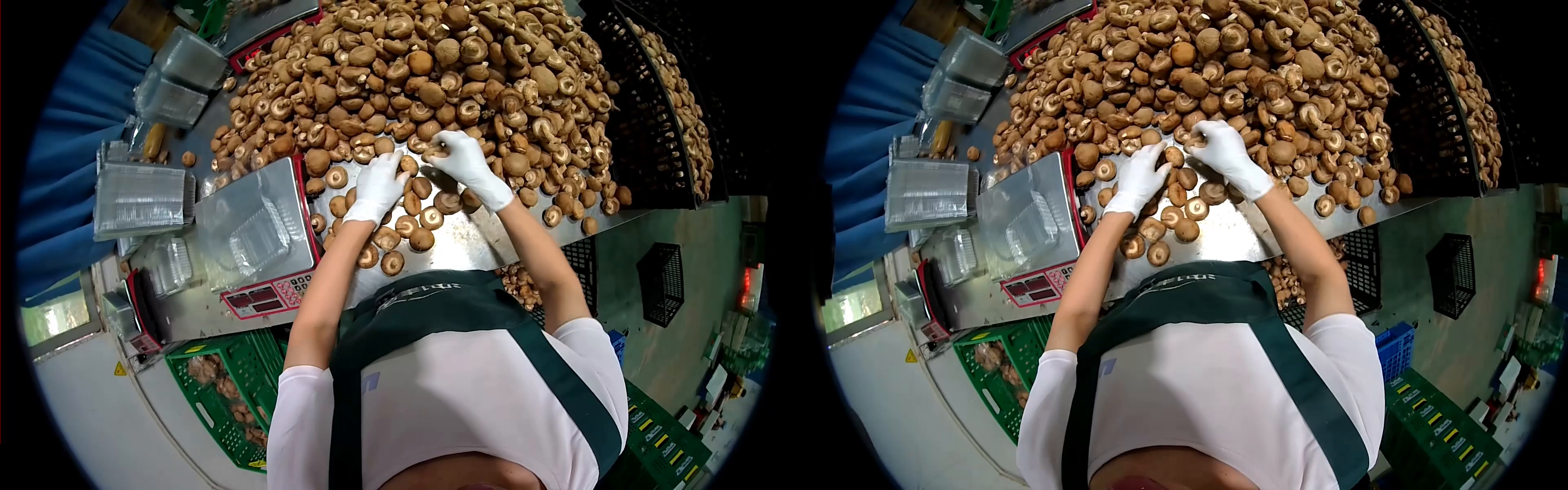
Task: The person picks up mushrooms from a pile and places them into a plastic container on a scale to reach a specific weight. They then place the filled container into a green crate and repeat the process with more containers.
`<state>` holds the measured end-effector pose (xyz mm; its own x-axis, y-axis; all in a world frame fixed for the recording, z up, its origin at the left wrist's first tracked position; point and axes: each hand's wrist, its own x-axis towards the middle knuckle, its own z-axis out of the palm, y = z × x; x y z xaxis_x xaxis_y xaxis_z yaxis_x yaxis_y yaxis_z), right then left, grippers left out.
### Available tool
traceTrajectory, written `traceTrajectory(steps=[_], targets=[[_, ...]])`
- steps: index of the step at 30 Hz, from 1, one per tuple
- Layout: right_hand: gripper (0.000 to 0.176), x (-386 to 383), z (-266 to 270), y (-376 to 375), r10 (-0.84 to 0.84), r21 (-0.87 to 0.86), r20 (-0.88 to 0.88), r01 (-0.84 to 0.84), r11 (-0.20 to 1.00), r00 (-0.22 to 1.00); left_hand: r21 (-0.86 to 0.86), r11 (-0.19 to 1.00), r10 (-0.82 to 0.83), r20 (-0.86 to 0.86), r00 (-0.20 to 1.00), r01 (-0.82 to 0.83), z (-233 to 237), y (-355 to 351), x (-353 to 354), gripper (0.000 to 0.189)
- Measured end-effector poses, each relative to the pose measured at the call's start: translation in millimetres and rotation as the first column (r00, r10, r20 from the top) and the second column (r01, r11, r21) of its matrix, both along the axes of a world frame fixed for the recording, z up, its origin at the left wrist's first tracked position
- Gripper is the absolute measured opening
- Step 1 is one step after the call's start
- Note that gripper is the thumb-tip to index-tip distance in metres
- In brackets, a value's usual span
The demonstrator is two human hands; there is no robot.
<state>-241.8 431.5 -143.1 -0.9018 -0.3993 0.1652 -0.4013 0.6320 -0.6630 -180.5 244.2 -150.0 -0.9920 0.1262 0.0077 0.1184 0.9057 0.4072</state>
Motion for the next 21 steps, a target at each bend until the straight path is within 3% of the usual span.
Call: traceTrajectory(steps=[2,4,5,6,7,9,10,11,13,14,15,17,19,21], targets=[[0.036,13.0,8.3,13.4,-0.118,-0.341,0.420,0.278,0.898,0.900,-0.160,0.987,-0.007,0.080,0.997,0.020,-2.0,15.1,-18.7,0.058],[0.029,28.5,11.3,25.9,-0.048,-0.511,0.640,0.472,0.719,0.767,-0.265,0.964,0.003,0.117,0.993,0.028,-10.5,28.2,-34.0,0.066],[0.027,33.0,2.6,33.8,0.035,-0.560,0.729,0.566,0.606,0.684,-0.307,0.951,0.019,0.129,0.992,0.021,-16.4,34.9,-41.1,0.069],[0.023,42.9,12.9,37.5,0.057,-0.553,0.766,0.611,0.566,0.640,-0.337,0.941,0.008,0.097,0.995,0.025,-25.4,38.3,-47.7,0.067],[0.023,48.9,1.4,42.8,0.026,-0.559,0.756,0.625,0.546,0.654,-0.357,0.934,-0.004,0.026,1.000,0.013,-37.3,40.9,-52.8,0.060],[0.023,61.7,3.2,51.7,0.145,-0.535,0.835,0.720,0.442,0.531,-0.333,0.943,0.012,0.037,0.999,0.001,-33.7,45.9,-58.5,0.048],[0.025,66.7,-3.8,56.4,0.293,-0.597,0.802,0.717,0.360,0.521,-0.314,0.949,0.017,0.026,1.000,-0.008,-34.9,45.6,-62.3,0.040],[0.025,72.1,-16.5,60.4,0.286,-0.593,0.805,0.725,0.351,0.520,-0.293,0.956,0.018,0.056,0.998,-0.001,-37.5,44.8,-66.9,0.035],[0.029,75.4,-37.4,64.4,0.490,-0.631,0.709,0.767,0.119,0.507,-0.267,0.963,-0.001,0.082,0.997,0.023,-30.3,41.4,-68.6,0.034],[0.032,77.7,-34.8,64.4,0.639,-0.564,0.646,0.825,0.031,0.418,-0.250,0.968,-0.011,0.072,0.997,0.029,-30.0,38.4,-68.0,0.034],[0.034,80.1,-41.7,65.1,0.724,-0.553,0.553,0.832,-0.052,0.412,-0.233,0.972,-0.022,0.064,0.998,0.036,-30.5,35.4,-65.2,0.033],[0.035,89.2,-35.8,62.4,0.672,-0.492,0.632,0.870,-0.036,0.385,-0.154,0.988,0.008,0.063,0.998,0.002,-31.0,27.9,-57.0,0.041],[0.038,96.4,-42.6,61.1,0.674,-0.500,0.633,0.866,-0.020,0.381,0.001,0.998,0.066,-0.062,0.996,-0.066,-16.5,24.3,-37.7,0.044],[0.040,103.1,-45.0,56.5,0.565,-0.440,0.754,0.897,0.053,0.336,0.280,0.954,0.101,0.034,0.994,-0.106,15.4,25.3,-11.9,0.043]])
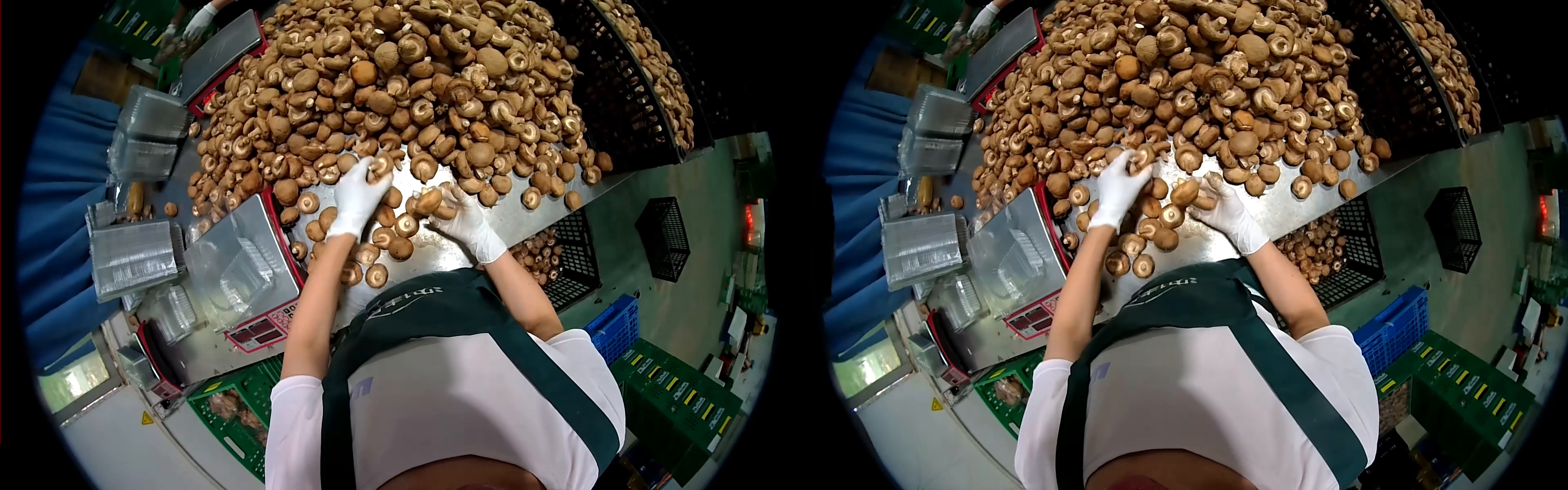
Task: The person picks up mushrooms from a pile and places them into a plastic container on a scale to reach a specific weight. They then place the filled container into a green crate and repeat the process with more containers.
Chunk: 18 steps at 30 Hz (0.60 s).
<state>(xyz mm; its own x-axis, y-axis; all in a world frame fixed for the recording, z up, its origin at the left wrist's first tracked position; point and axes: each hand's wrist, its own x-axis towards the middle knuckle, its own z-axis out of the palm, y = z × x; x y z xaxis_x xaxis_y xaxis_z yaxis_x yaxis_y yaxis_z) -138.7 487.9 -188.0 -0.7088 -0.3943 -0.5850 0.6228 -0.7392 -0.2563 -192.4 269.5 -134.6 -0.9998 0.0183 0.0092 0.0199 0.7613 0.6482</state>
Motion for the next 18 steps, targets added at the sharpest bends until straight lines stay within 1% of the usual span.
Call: traceTrajectory(steps=[1,2,3,4,5,6,7,8,9,10,11,12,13,14,15,16,17,18], targets=[[0.043,1.7,-2.8,-1.7,0.041,-0.108,-0.063,-0.047,0.993,0.997,0.119,0.993,0.003,0.006,1.000,-0.004,17.6,4.3,15.9,0.037],[0.046,6.2,11.3,-8.4,0.023,-0.024,-0.005,-0.024,0.999,1.000,0.188,0.982,-0.009,0.035,0.999,0.002,18.7,5.0,30.0,0.033],[0.048,5.9,5.5,-11.8,0.106,-0.153,-0.096,-0.120,0.981,0.990,0.214,0.977,-0.024,0.001,1.000,0.023,25.0,8.8,45.8,0.032],[0.051,5.2,0.0,-14.9,0.174,-0.270,-0.196,-0.223,0.937,0.965,0.240,0.970,-0.038,-0.035,0.999,0.045,31.4,13.5,60.4,0.032],[0.055,7.6,14.2,-20.5,0.199,-0.327,-0.222,-0.265,0.907,0.955,0.217,0.974,-0.054,-0.064,0.997,0.067,30.8,15.5,72.5,0.031],[0.053,12.2,5.1,-27.0,0.185,-0.348,-0.177,-0.237,0.907,0.967,0.194,0.977,-0.071,-0.092,0.993,0.088,27.3,16.8,83.3,0.031],[0.051,17.2,-0.6,-28.1,0.233,-0.276,-0.157,-0.269,0.923,0.960,0.161,0.977,-0.120,-0.143,0.982,0.142,13.0,17.5,92.7,0.032],[0.049,19.8,4.4,-30.6,0.280,-0.202,-0.132,-0.302,0.932,0.951,0.083,0.987,-0.125,-0.117,0.985,0.135,17.6,21.0,101.5,0.033],[0.042,20.6,-12.3,-36.0,0.287,-0.221,-0.125,-0.309,0.925,0.950,0.088,0.987,-0.126,-0.083,0.989,0.133,17.8,23.6,107.8,0.034],[0.042,17.8,-25.4,-27.8,0.293,-0.220,-0.126,-0.315,0.923,0.948,0.094,0.987,-0.127,-0.048,0.991,0.131,17.8,24.7,112.1,0.035],[0.040,12.1,-21.9,-18.3,0.473,-0.416,-0.217,-0.519,0.747,0.854,0.053,0.986,-0.155,-0.024,0.988,0.156,16.5,24.7,114.9,0.038],[0.038,10.3,-20.0,-13.2,0.601,-0.561,-0.341,-0.669,0.487,0.723,0.055,0.987,-0.149,-0.024,0.988,0.151,16.8,24.7,117.7,0.038],[0.037,34.4,-21.8,-16.0,0.490,-0.230,-0.151,-0.512,0.827,0.859,0.066,0.974,-0.220,0.043,0.975,0.217,18.8,24.8,119.6,0.038],[0.037,44.5,-12.1,-17.3,0.494,-0.229,-0.149,-0.516,0.825,0.857,0.082,0.956,-0.288,0.111,0.951,0.281,24.1,25.5,121.7,0.038],[0.037,50.8,4.7,-17.9,0.469,-0.067,-0.079,-0.474,0.878,0.880,0.165,0.933,-0.353,0.237,0.905,0.320,38.3,23.2,118.0,0.039],[0.038,53.6,13.7,-18.1,0.431,0.101,-0.018,-0.427,0.898,0.902,0.279,0.931,-0.312,0.274,0.910,0.235,39.1,20.6,117.8,0.034],[0.040,54.0,7.1,-18.1,0.394,-0.021,0.057,-0.394,0.919,0.917,0.296,0.935,-0.268,0.225,0.937,0.196,35.9,15.6,116.7,0.034],[0.040,54.6,2.8,-15.5,0.396,-0.021,0.059,-0.396,0.918,0.916,0.314,0.936,-0.222,0.177,0.959,0.158,34.4,9.6,114.5,0.034]])
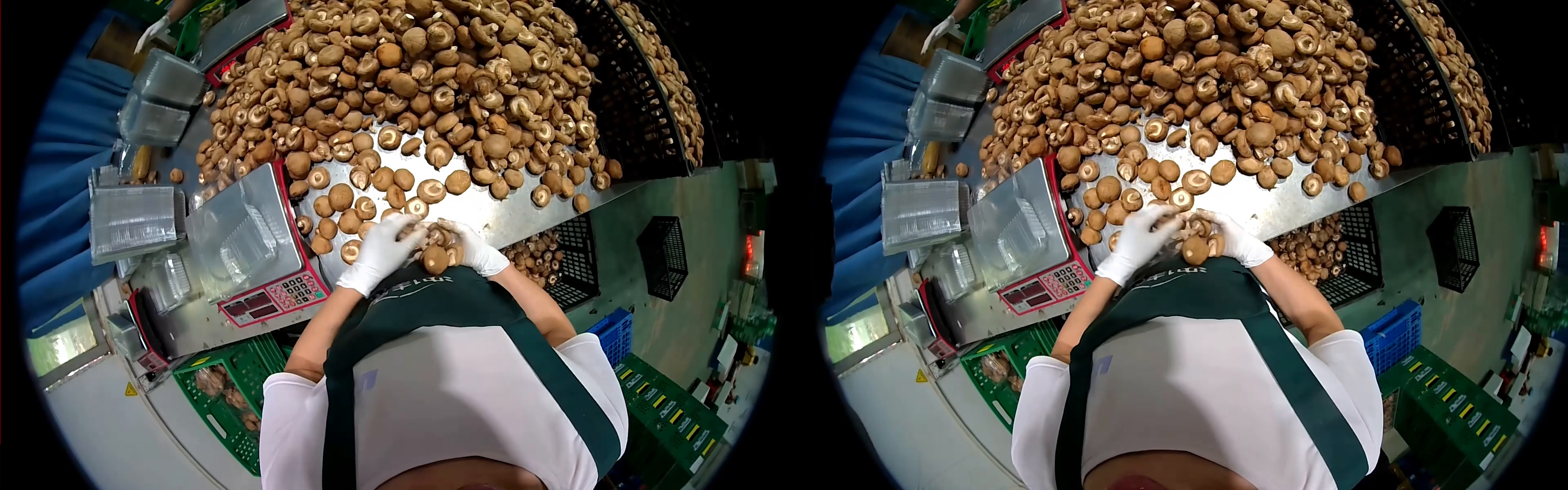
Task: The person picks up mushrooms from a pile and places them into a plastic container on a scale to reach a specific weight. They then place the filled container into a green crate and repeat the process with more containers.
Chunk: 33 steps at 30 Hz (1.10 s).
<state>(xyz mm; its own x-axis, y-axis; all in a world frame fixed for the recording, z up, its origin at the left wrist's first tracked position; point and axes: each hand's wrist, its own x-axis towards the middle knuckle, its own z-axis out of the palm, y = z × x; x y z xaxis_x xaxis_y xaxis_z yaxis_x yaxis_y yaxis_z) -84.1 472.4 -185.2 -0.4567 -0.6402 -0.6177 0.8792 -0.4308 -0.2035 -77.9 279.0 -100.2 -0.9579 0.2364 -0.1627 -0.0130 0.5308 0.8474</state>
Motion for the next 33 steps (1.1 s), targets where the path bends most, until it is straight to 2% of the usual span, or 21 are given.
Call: traceTrajectory(steps=[2,4,10,11,12,14,15,16,17,18,19,20,21,22,23,26,27,28,30,32,33], targets=[[0.041,0.2,-3.6,3.0,0.057,-0.332,-0.158,-0.108,0.937,0.986,-0.031,0.995,0.097,-0.049,0.994,-0.099,-5.1,-17.2,-3.9,0.030],[0.043,1.3,-5.5,1.7,0.073,-0.344,-0.162,-0.126,0.931,0.984,0.001,0.986,0.167,-0.020,0.986,-0.167,-8.4,-35.4,-9.6,0.029],[0.044,1.3,13.2,1.2,-0.038,-0.068,0.012,0.039,0.997,0.999,-0.008,0.935,0.355,-0.045,0.934,-0.356,-6.9,-70.8,-16.2,0.026],[0.048,3.1,-16.6,8.6,-0.082,-0.367,0.170,0.140,0.920,0.982,-0.021,0.932,0.360,-0.063,0.931,-0.361,-3.5,-72.7,-15.8,0.027],[0.048,3.8,-15.8,17.4,-0.077,-0.364,0.172,0.136,0.921,0.982,-0.036,0.927,0.372,-0.042,0.927,-0.373,-0.2,-73.0,-15.9,0.027],[0.056,5.9,-9.0,38.9,-0.143,-0.325,0.030,0.145,0.935,0.989,-0.056,0.930,0.359,-0.065,0.931,-0.362,-4.0,-74.9,-15.5,0.027],[0.063,6.6,1.5,60.2,-0.111,-0.300,-0.146,0.063,0.952,0.983,-0.055,0.928,0.366,-0.062,0.929,-0.369,-5.8,-75.1,-15.3,0.027],[0.067,14.3,-2.0,87.4,-0.172,-0.270,-0.146,0.128,0.954,0.974,-0.062,0.934,0.348,-0.064,0.935,-0.351,-7.6,-74.4,-15.4,0.028],[0.069,18.5,15.1,112.3,-0.144,-0.281,-0.258,0.069,0.957,0.955,-0.069,0.941,0.327,-0.065,0.943,-0.331,-9.5,-72.9,-15.9,0.029],[0.070,26.1,38.8,142.2,-0.116,0.192,-0.326,0.186,0.963,0.938,-0.070,0.940,0.330,-0.062,0.942,-0.334,-11.1,-70.4,-16.9,0.029],[0.071,20.7,24.4,177.3,0.043,0.089,-0.499,0.002,0.996,0.865,-0.119,0.946,0.291,-0.091,0.952,-0.301,-12.8,-66.6,-18.7,0.030],[0.071,15.9,50.6,193.4,0.254,0.285,-0.598,-0.094,0.954,0.760,-0.169,0.949,0.248,-0.117,0.962,-0.266,-15.1,-61.9,-20.9,0.031],[0.065,20.8,61.7,212.1,0.321,0.416,-0.490,-0.105,0.903,0.811,-0.204,0.952,0.211,-0.107,0.972,-0.229,-21.2,-57.0,-24.0,0.034],[0.058,16.2,69.7,238.2,0.518,0.599,-0.168,-0.331,0.729,0.839,-0.240,0.954,0.154,-0.115,0.981,-0.178,-27.9,-51.4,-27.3,0.036],[0.056,16.8,65.0,248.5,0.632,0.780,-0.087,-0.342,0.524,0.770,-0.301,0.944,0.094,-0.141,0.986,-0.133,-29.2,-43.4,-31.4,0.037],[0.050,19.2,19.0,280.8,0.838,0.979,0.202,-0.136,-0.154,0.506,-0.458,0.888,-0.036,-0.185,0.982,-0.054,-43.7,-22.2,-39.8,0.042],[0.044,8.7,39.1,259.2,0.836,0.980,0.188,-0.150,-0.129,0.516,-0.500,0.864,-0.077,-0.236,0.969,-0.053,-49.7,-16.7,-42.0,0.040],[0.035,-4.2,75.4,221.7,0.727,0.958,0.238,-0.277,-0.067,0.644,-0.543,0.838,-0.119,-0.283,0.952,-0.057,-55.6,-12.0,-43.5,0.037],[0.038,-21.8,79.7,196.5,0.810,0.964,-0.032,-0.196,0.179,0.585,-0.590,0.802,-0.123,-0.315,0.941,-0.093,-62.8,-8.3,-48.1,0.031],[0.033,-40.9,92.9,144.0,0.834,0.937,-0.341,0.081,0.341,0.435,-0.564,0.820,-0.092,-0.296,0.951,-0.096,-61.5,-9.4,-49.4,0.024],[0.033,-50.4,89.3,117.2,0.824,0.914,-0.405,0.181,0.362,0.397,-0.516,0.848,-0.050,-0.308,0.950,-0.123,-58.9,-11.4,-48.1,0.020]])
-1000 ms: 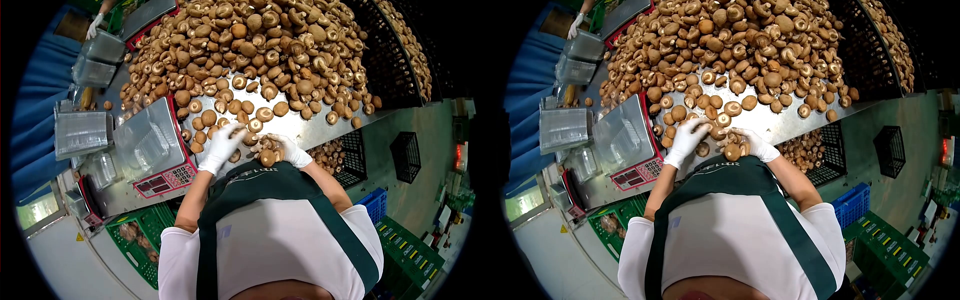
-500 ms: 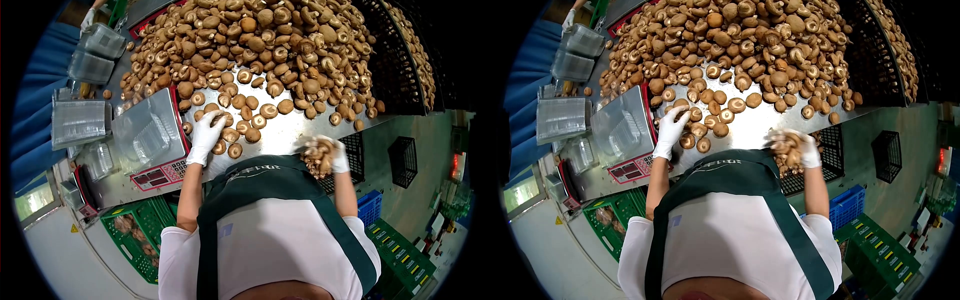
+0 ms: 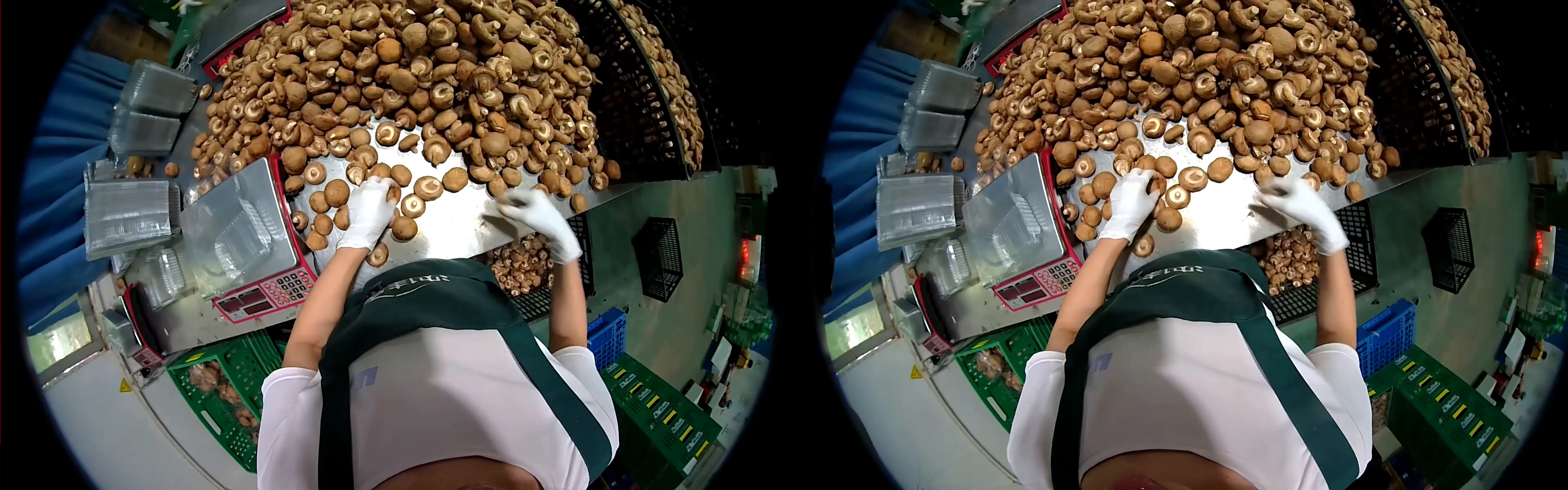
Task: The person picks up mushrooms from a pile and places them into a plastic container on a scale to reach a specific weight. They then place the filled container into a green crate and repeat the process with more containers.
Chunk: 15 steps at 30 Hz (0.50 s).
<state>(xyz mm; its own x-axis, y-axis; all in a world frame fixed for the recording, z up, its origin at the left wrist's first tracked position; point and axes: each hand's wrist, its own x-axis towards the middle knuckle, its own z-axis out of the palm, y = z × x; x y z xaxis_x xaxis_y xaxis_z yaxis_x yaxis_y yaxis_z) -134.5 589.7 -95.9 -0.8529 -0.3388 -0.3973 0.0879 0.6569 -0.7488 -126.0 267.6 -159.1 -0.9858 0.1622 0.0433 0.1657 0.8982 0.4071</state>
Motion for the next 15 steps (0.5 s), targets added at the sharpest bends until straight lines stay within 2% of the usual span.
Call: traceTrajectory(steps=[1,3,4,7,9,10,11,12,13,14,15], targets=[[0.032,-10.6,-5.1,-26.7,-0.006,-0.024,-0.107,0.003,1.000,0.994,-0.005,1.000,-0.004,-0.005,1.000,0.004,0.4,-3.0,1.4,0.020],[0.031,-35.1,-13.5,-75.9,0.049,0.049,-0.169,-0.041,0.998,0.984,0.189,0.978,0.103,-0.062,0.993,-0.090,-0.4,-9.4,6.5,0.018],[0.029,-44.2,-18.9,-101.5,0.055,0.095,-0.328,-0.026,0.995,0.943,0.205,0.974,0.112,-0.074,0.991,-0.095,2.5,-13.1,9.2,0.020],[0.029,-73.8,-47.3,-159.6,0.155,0.220,-0.694,0.002,0.975,0.703,0.296,0.950,0.132,-0.106,0.986,-0.095,8.1,-26.0,15.6,0.026],[0.021,-94.4,-80.3,-184.6,0.361,0.518,-0.610,0.010,0.855,0.705,0.226,0.970,0.120,-0.142,0.983,-0.086,16.6,-32.8,22.2,0.030],[0.016,-103.1,-100.4,-187.5,0.416,0.560,-0.610,-0.004,0.828,0.675,0.367,0.918,0.193,-0.075,0.978,-0.153,22.1,-33.7,26.4,0.029],[0.015,-102.6,-87.0,-186.2,0.371,0.522,-0.559,-0.033,0.852,0.741,0.495,0.840,0.257,-0.003,0.967,-0.222,26.4,-36.9,28.9,0.029],[0.016,-96.2,-68.7,-185.9,0.231,0.391,-0.572,0.014,0.920,0.787,0.581,0.774,0.280,0.042,0.959,-0.252,24.3,-40.9,31.4,0.027],[0.017,-86.3,-52.6,-183.4,0.093,0.259,-0.554,0.065,0.964,0.827,0.680,0.651,0.289,0.187,0.939,-0.336,30.7,-42.5,33.8,0.026],[0.023,-81.1,-41.3,-175.6,0.013,0.153,-0.386,0.050,0.987,0.922,0.763,0.485,0.286,0.324,0.902,-0.428,41.6,-42.0,35.1,0.027],[0.030,-75.7,-36.9,-161.4,-0.005,-0.152,-0.283,-0.040,0.988,0.959,0.803,0.299,0.250,0.455,0.855,-0.515,51.2,-40.4,36.9,0.027]])
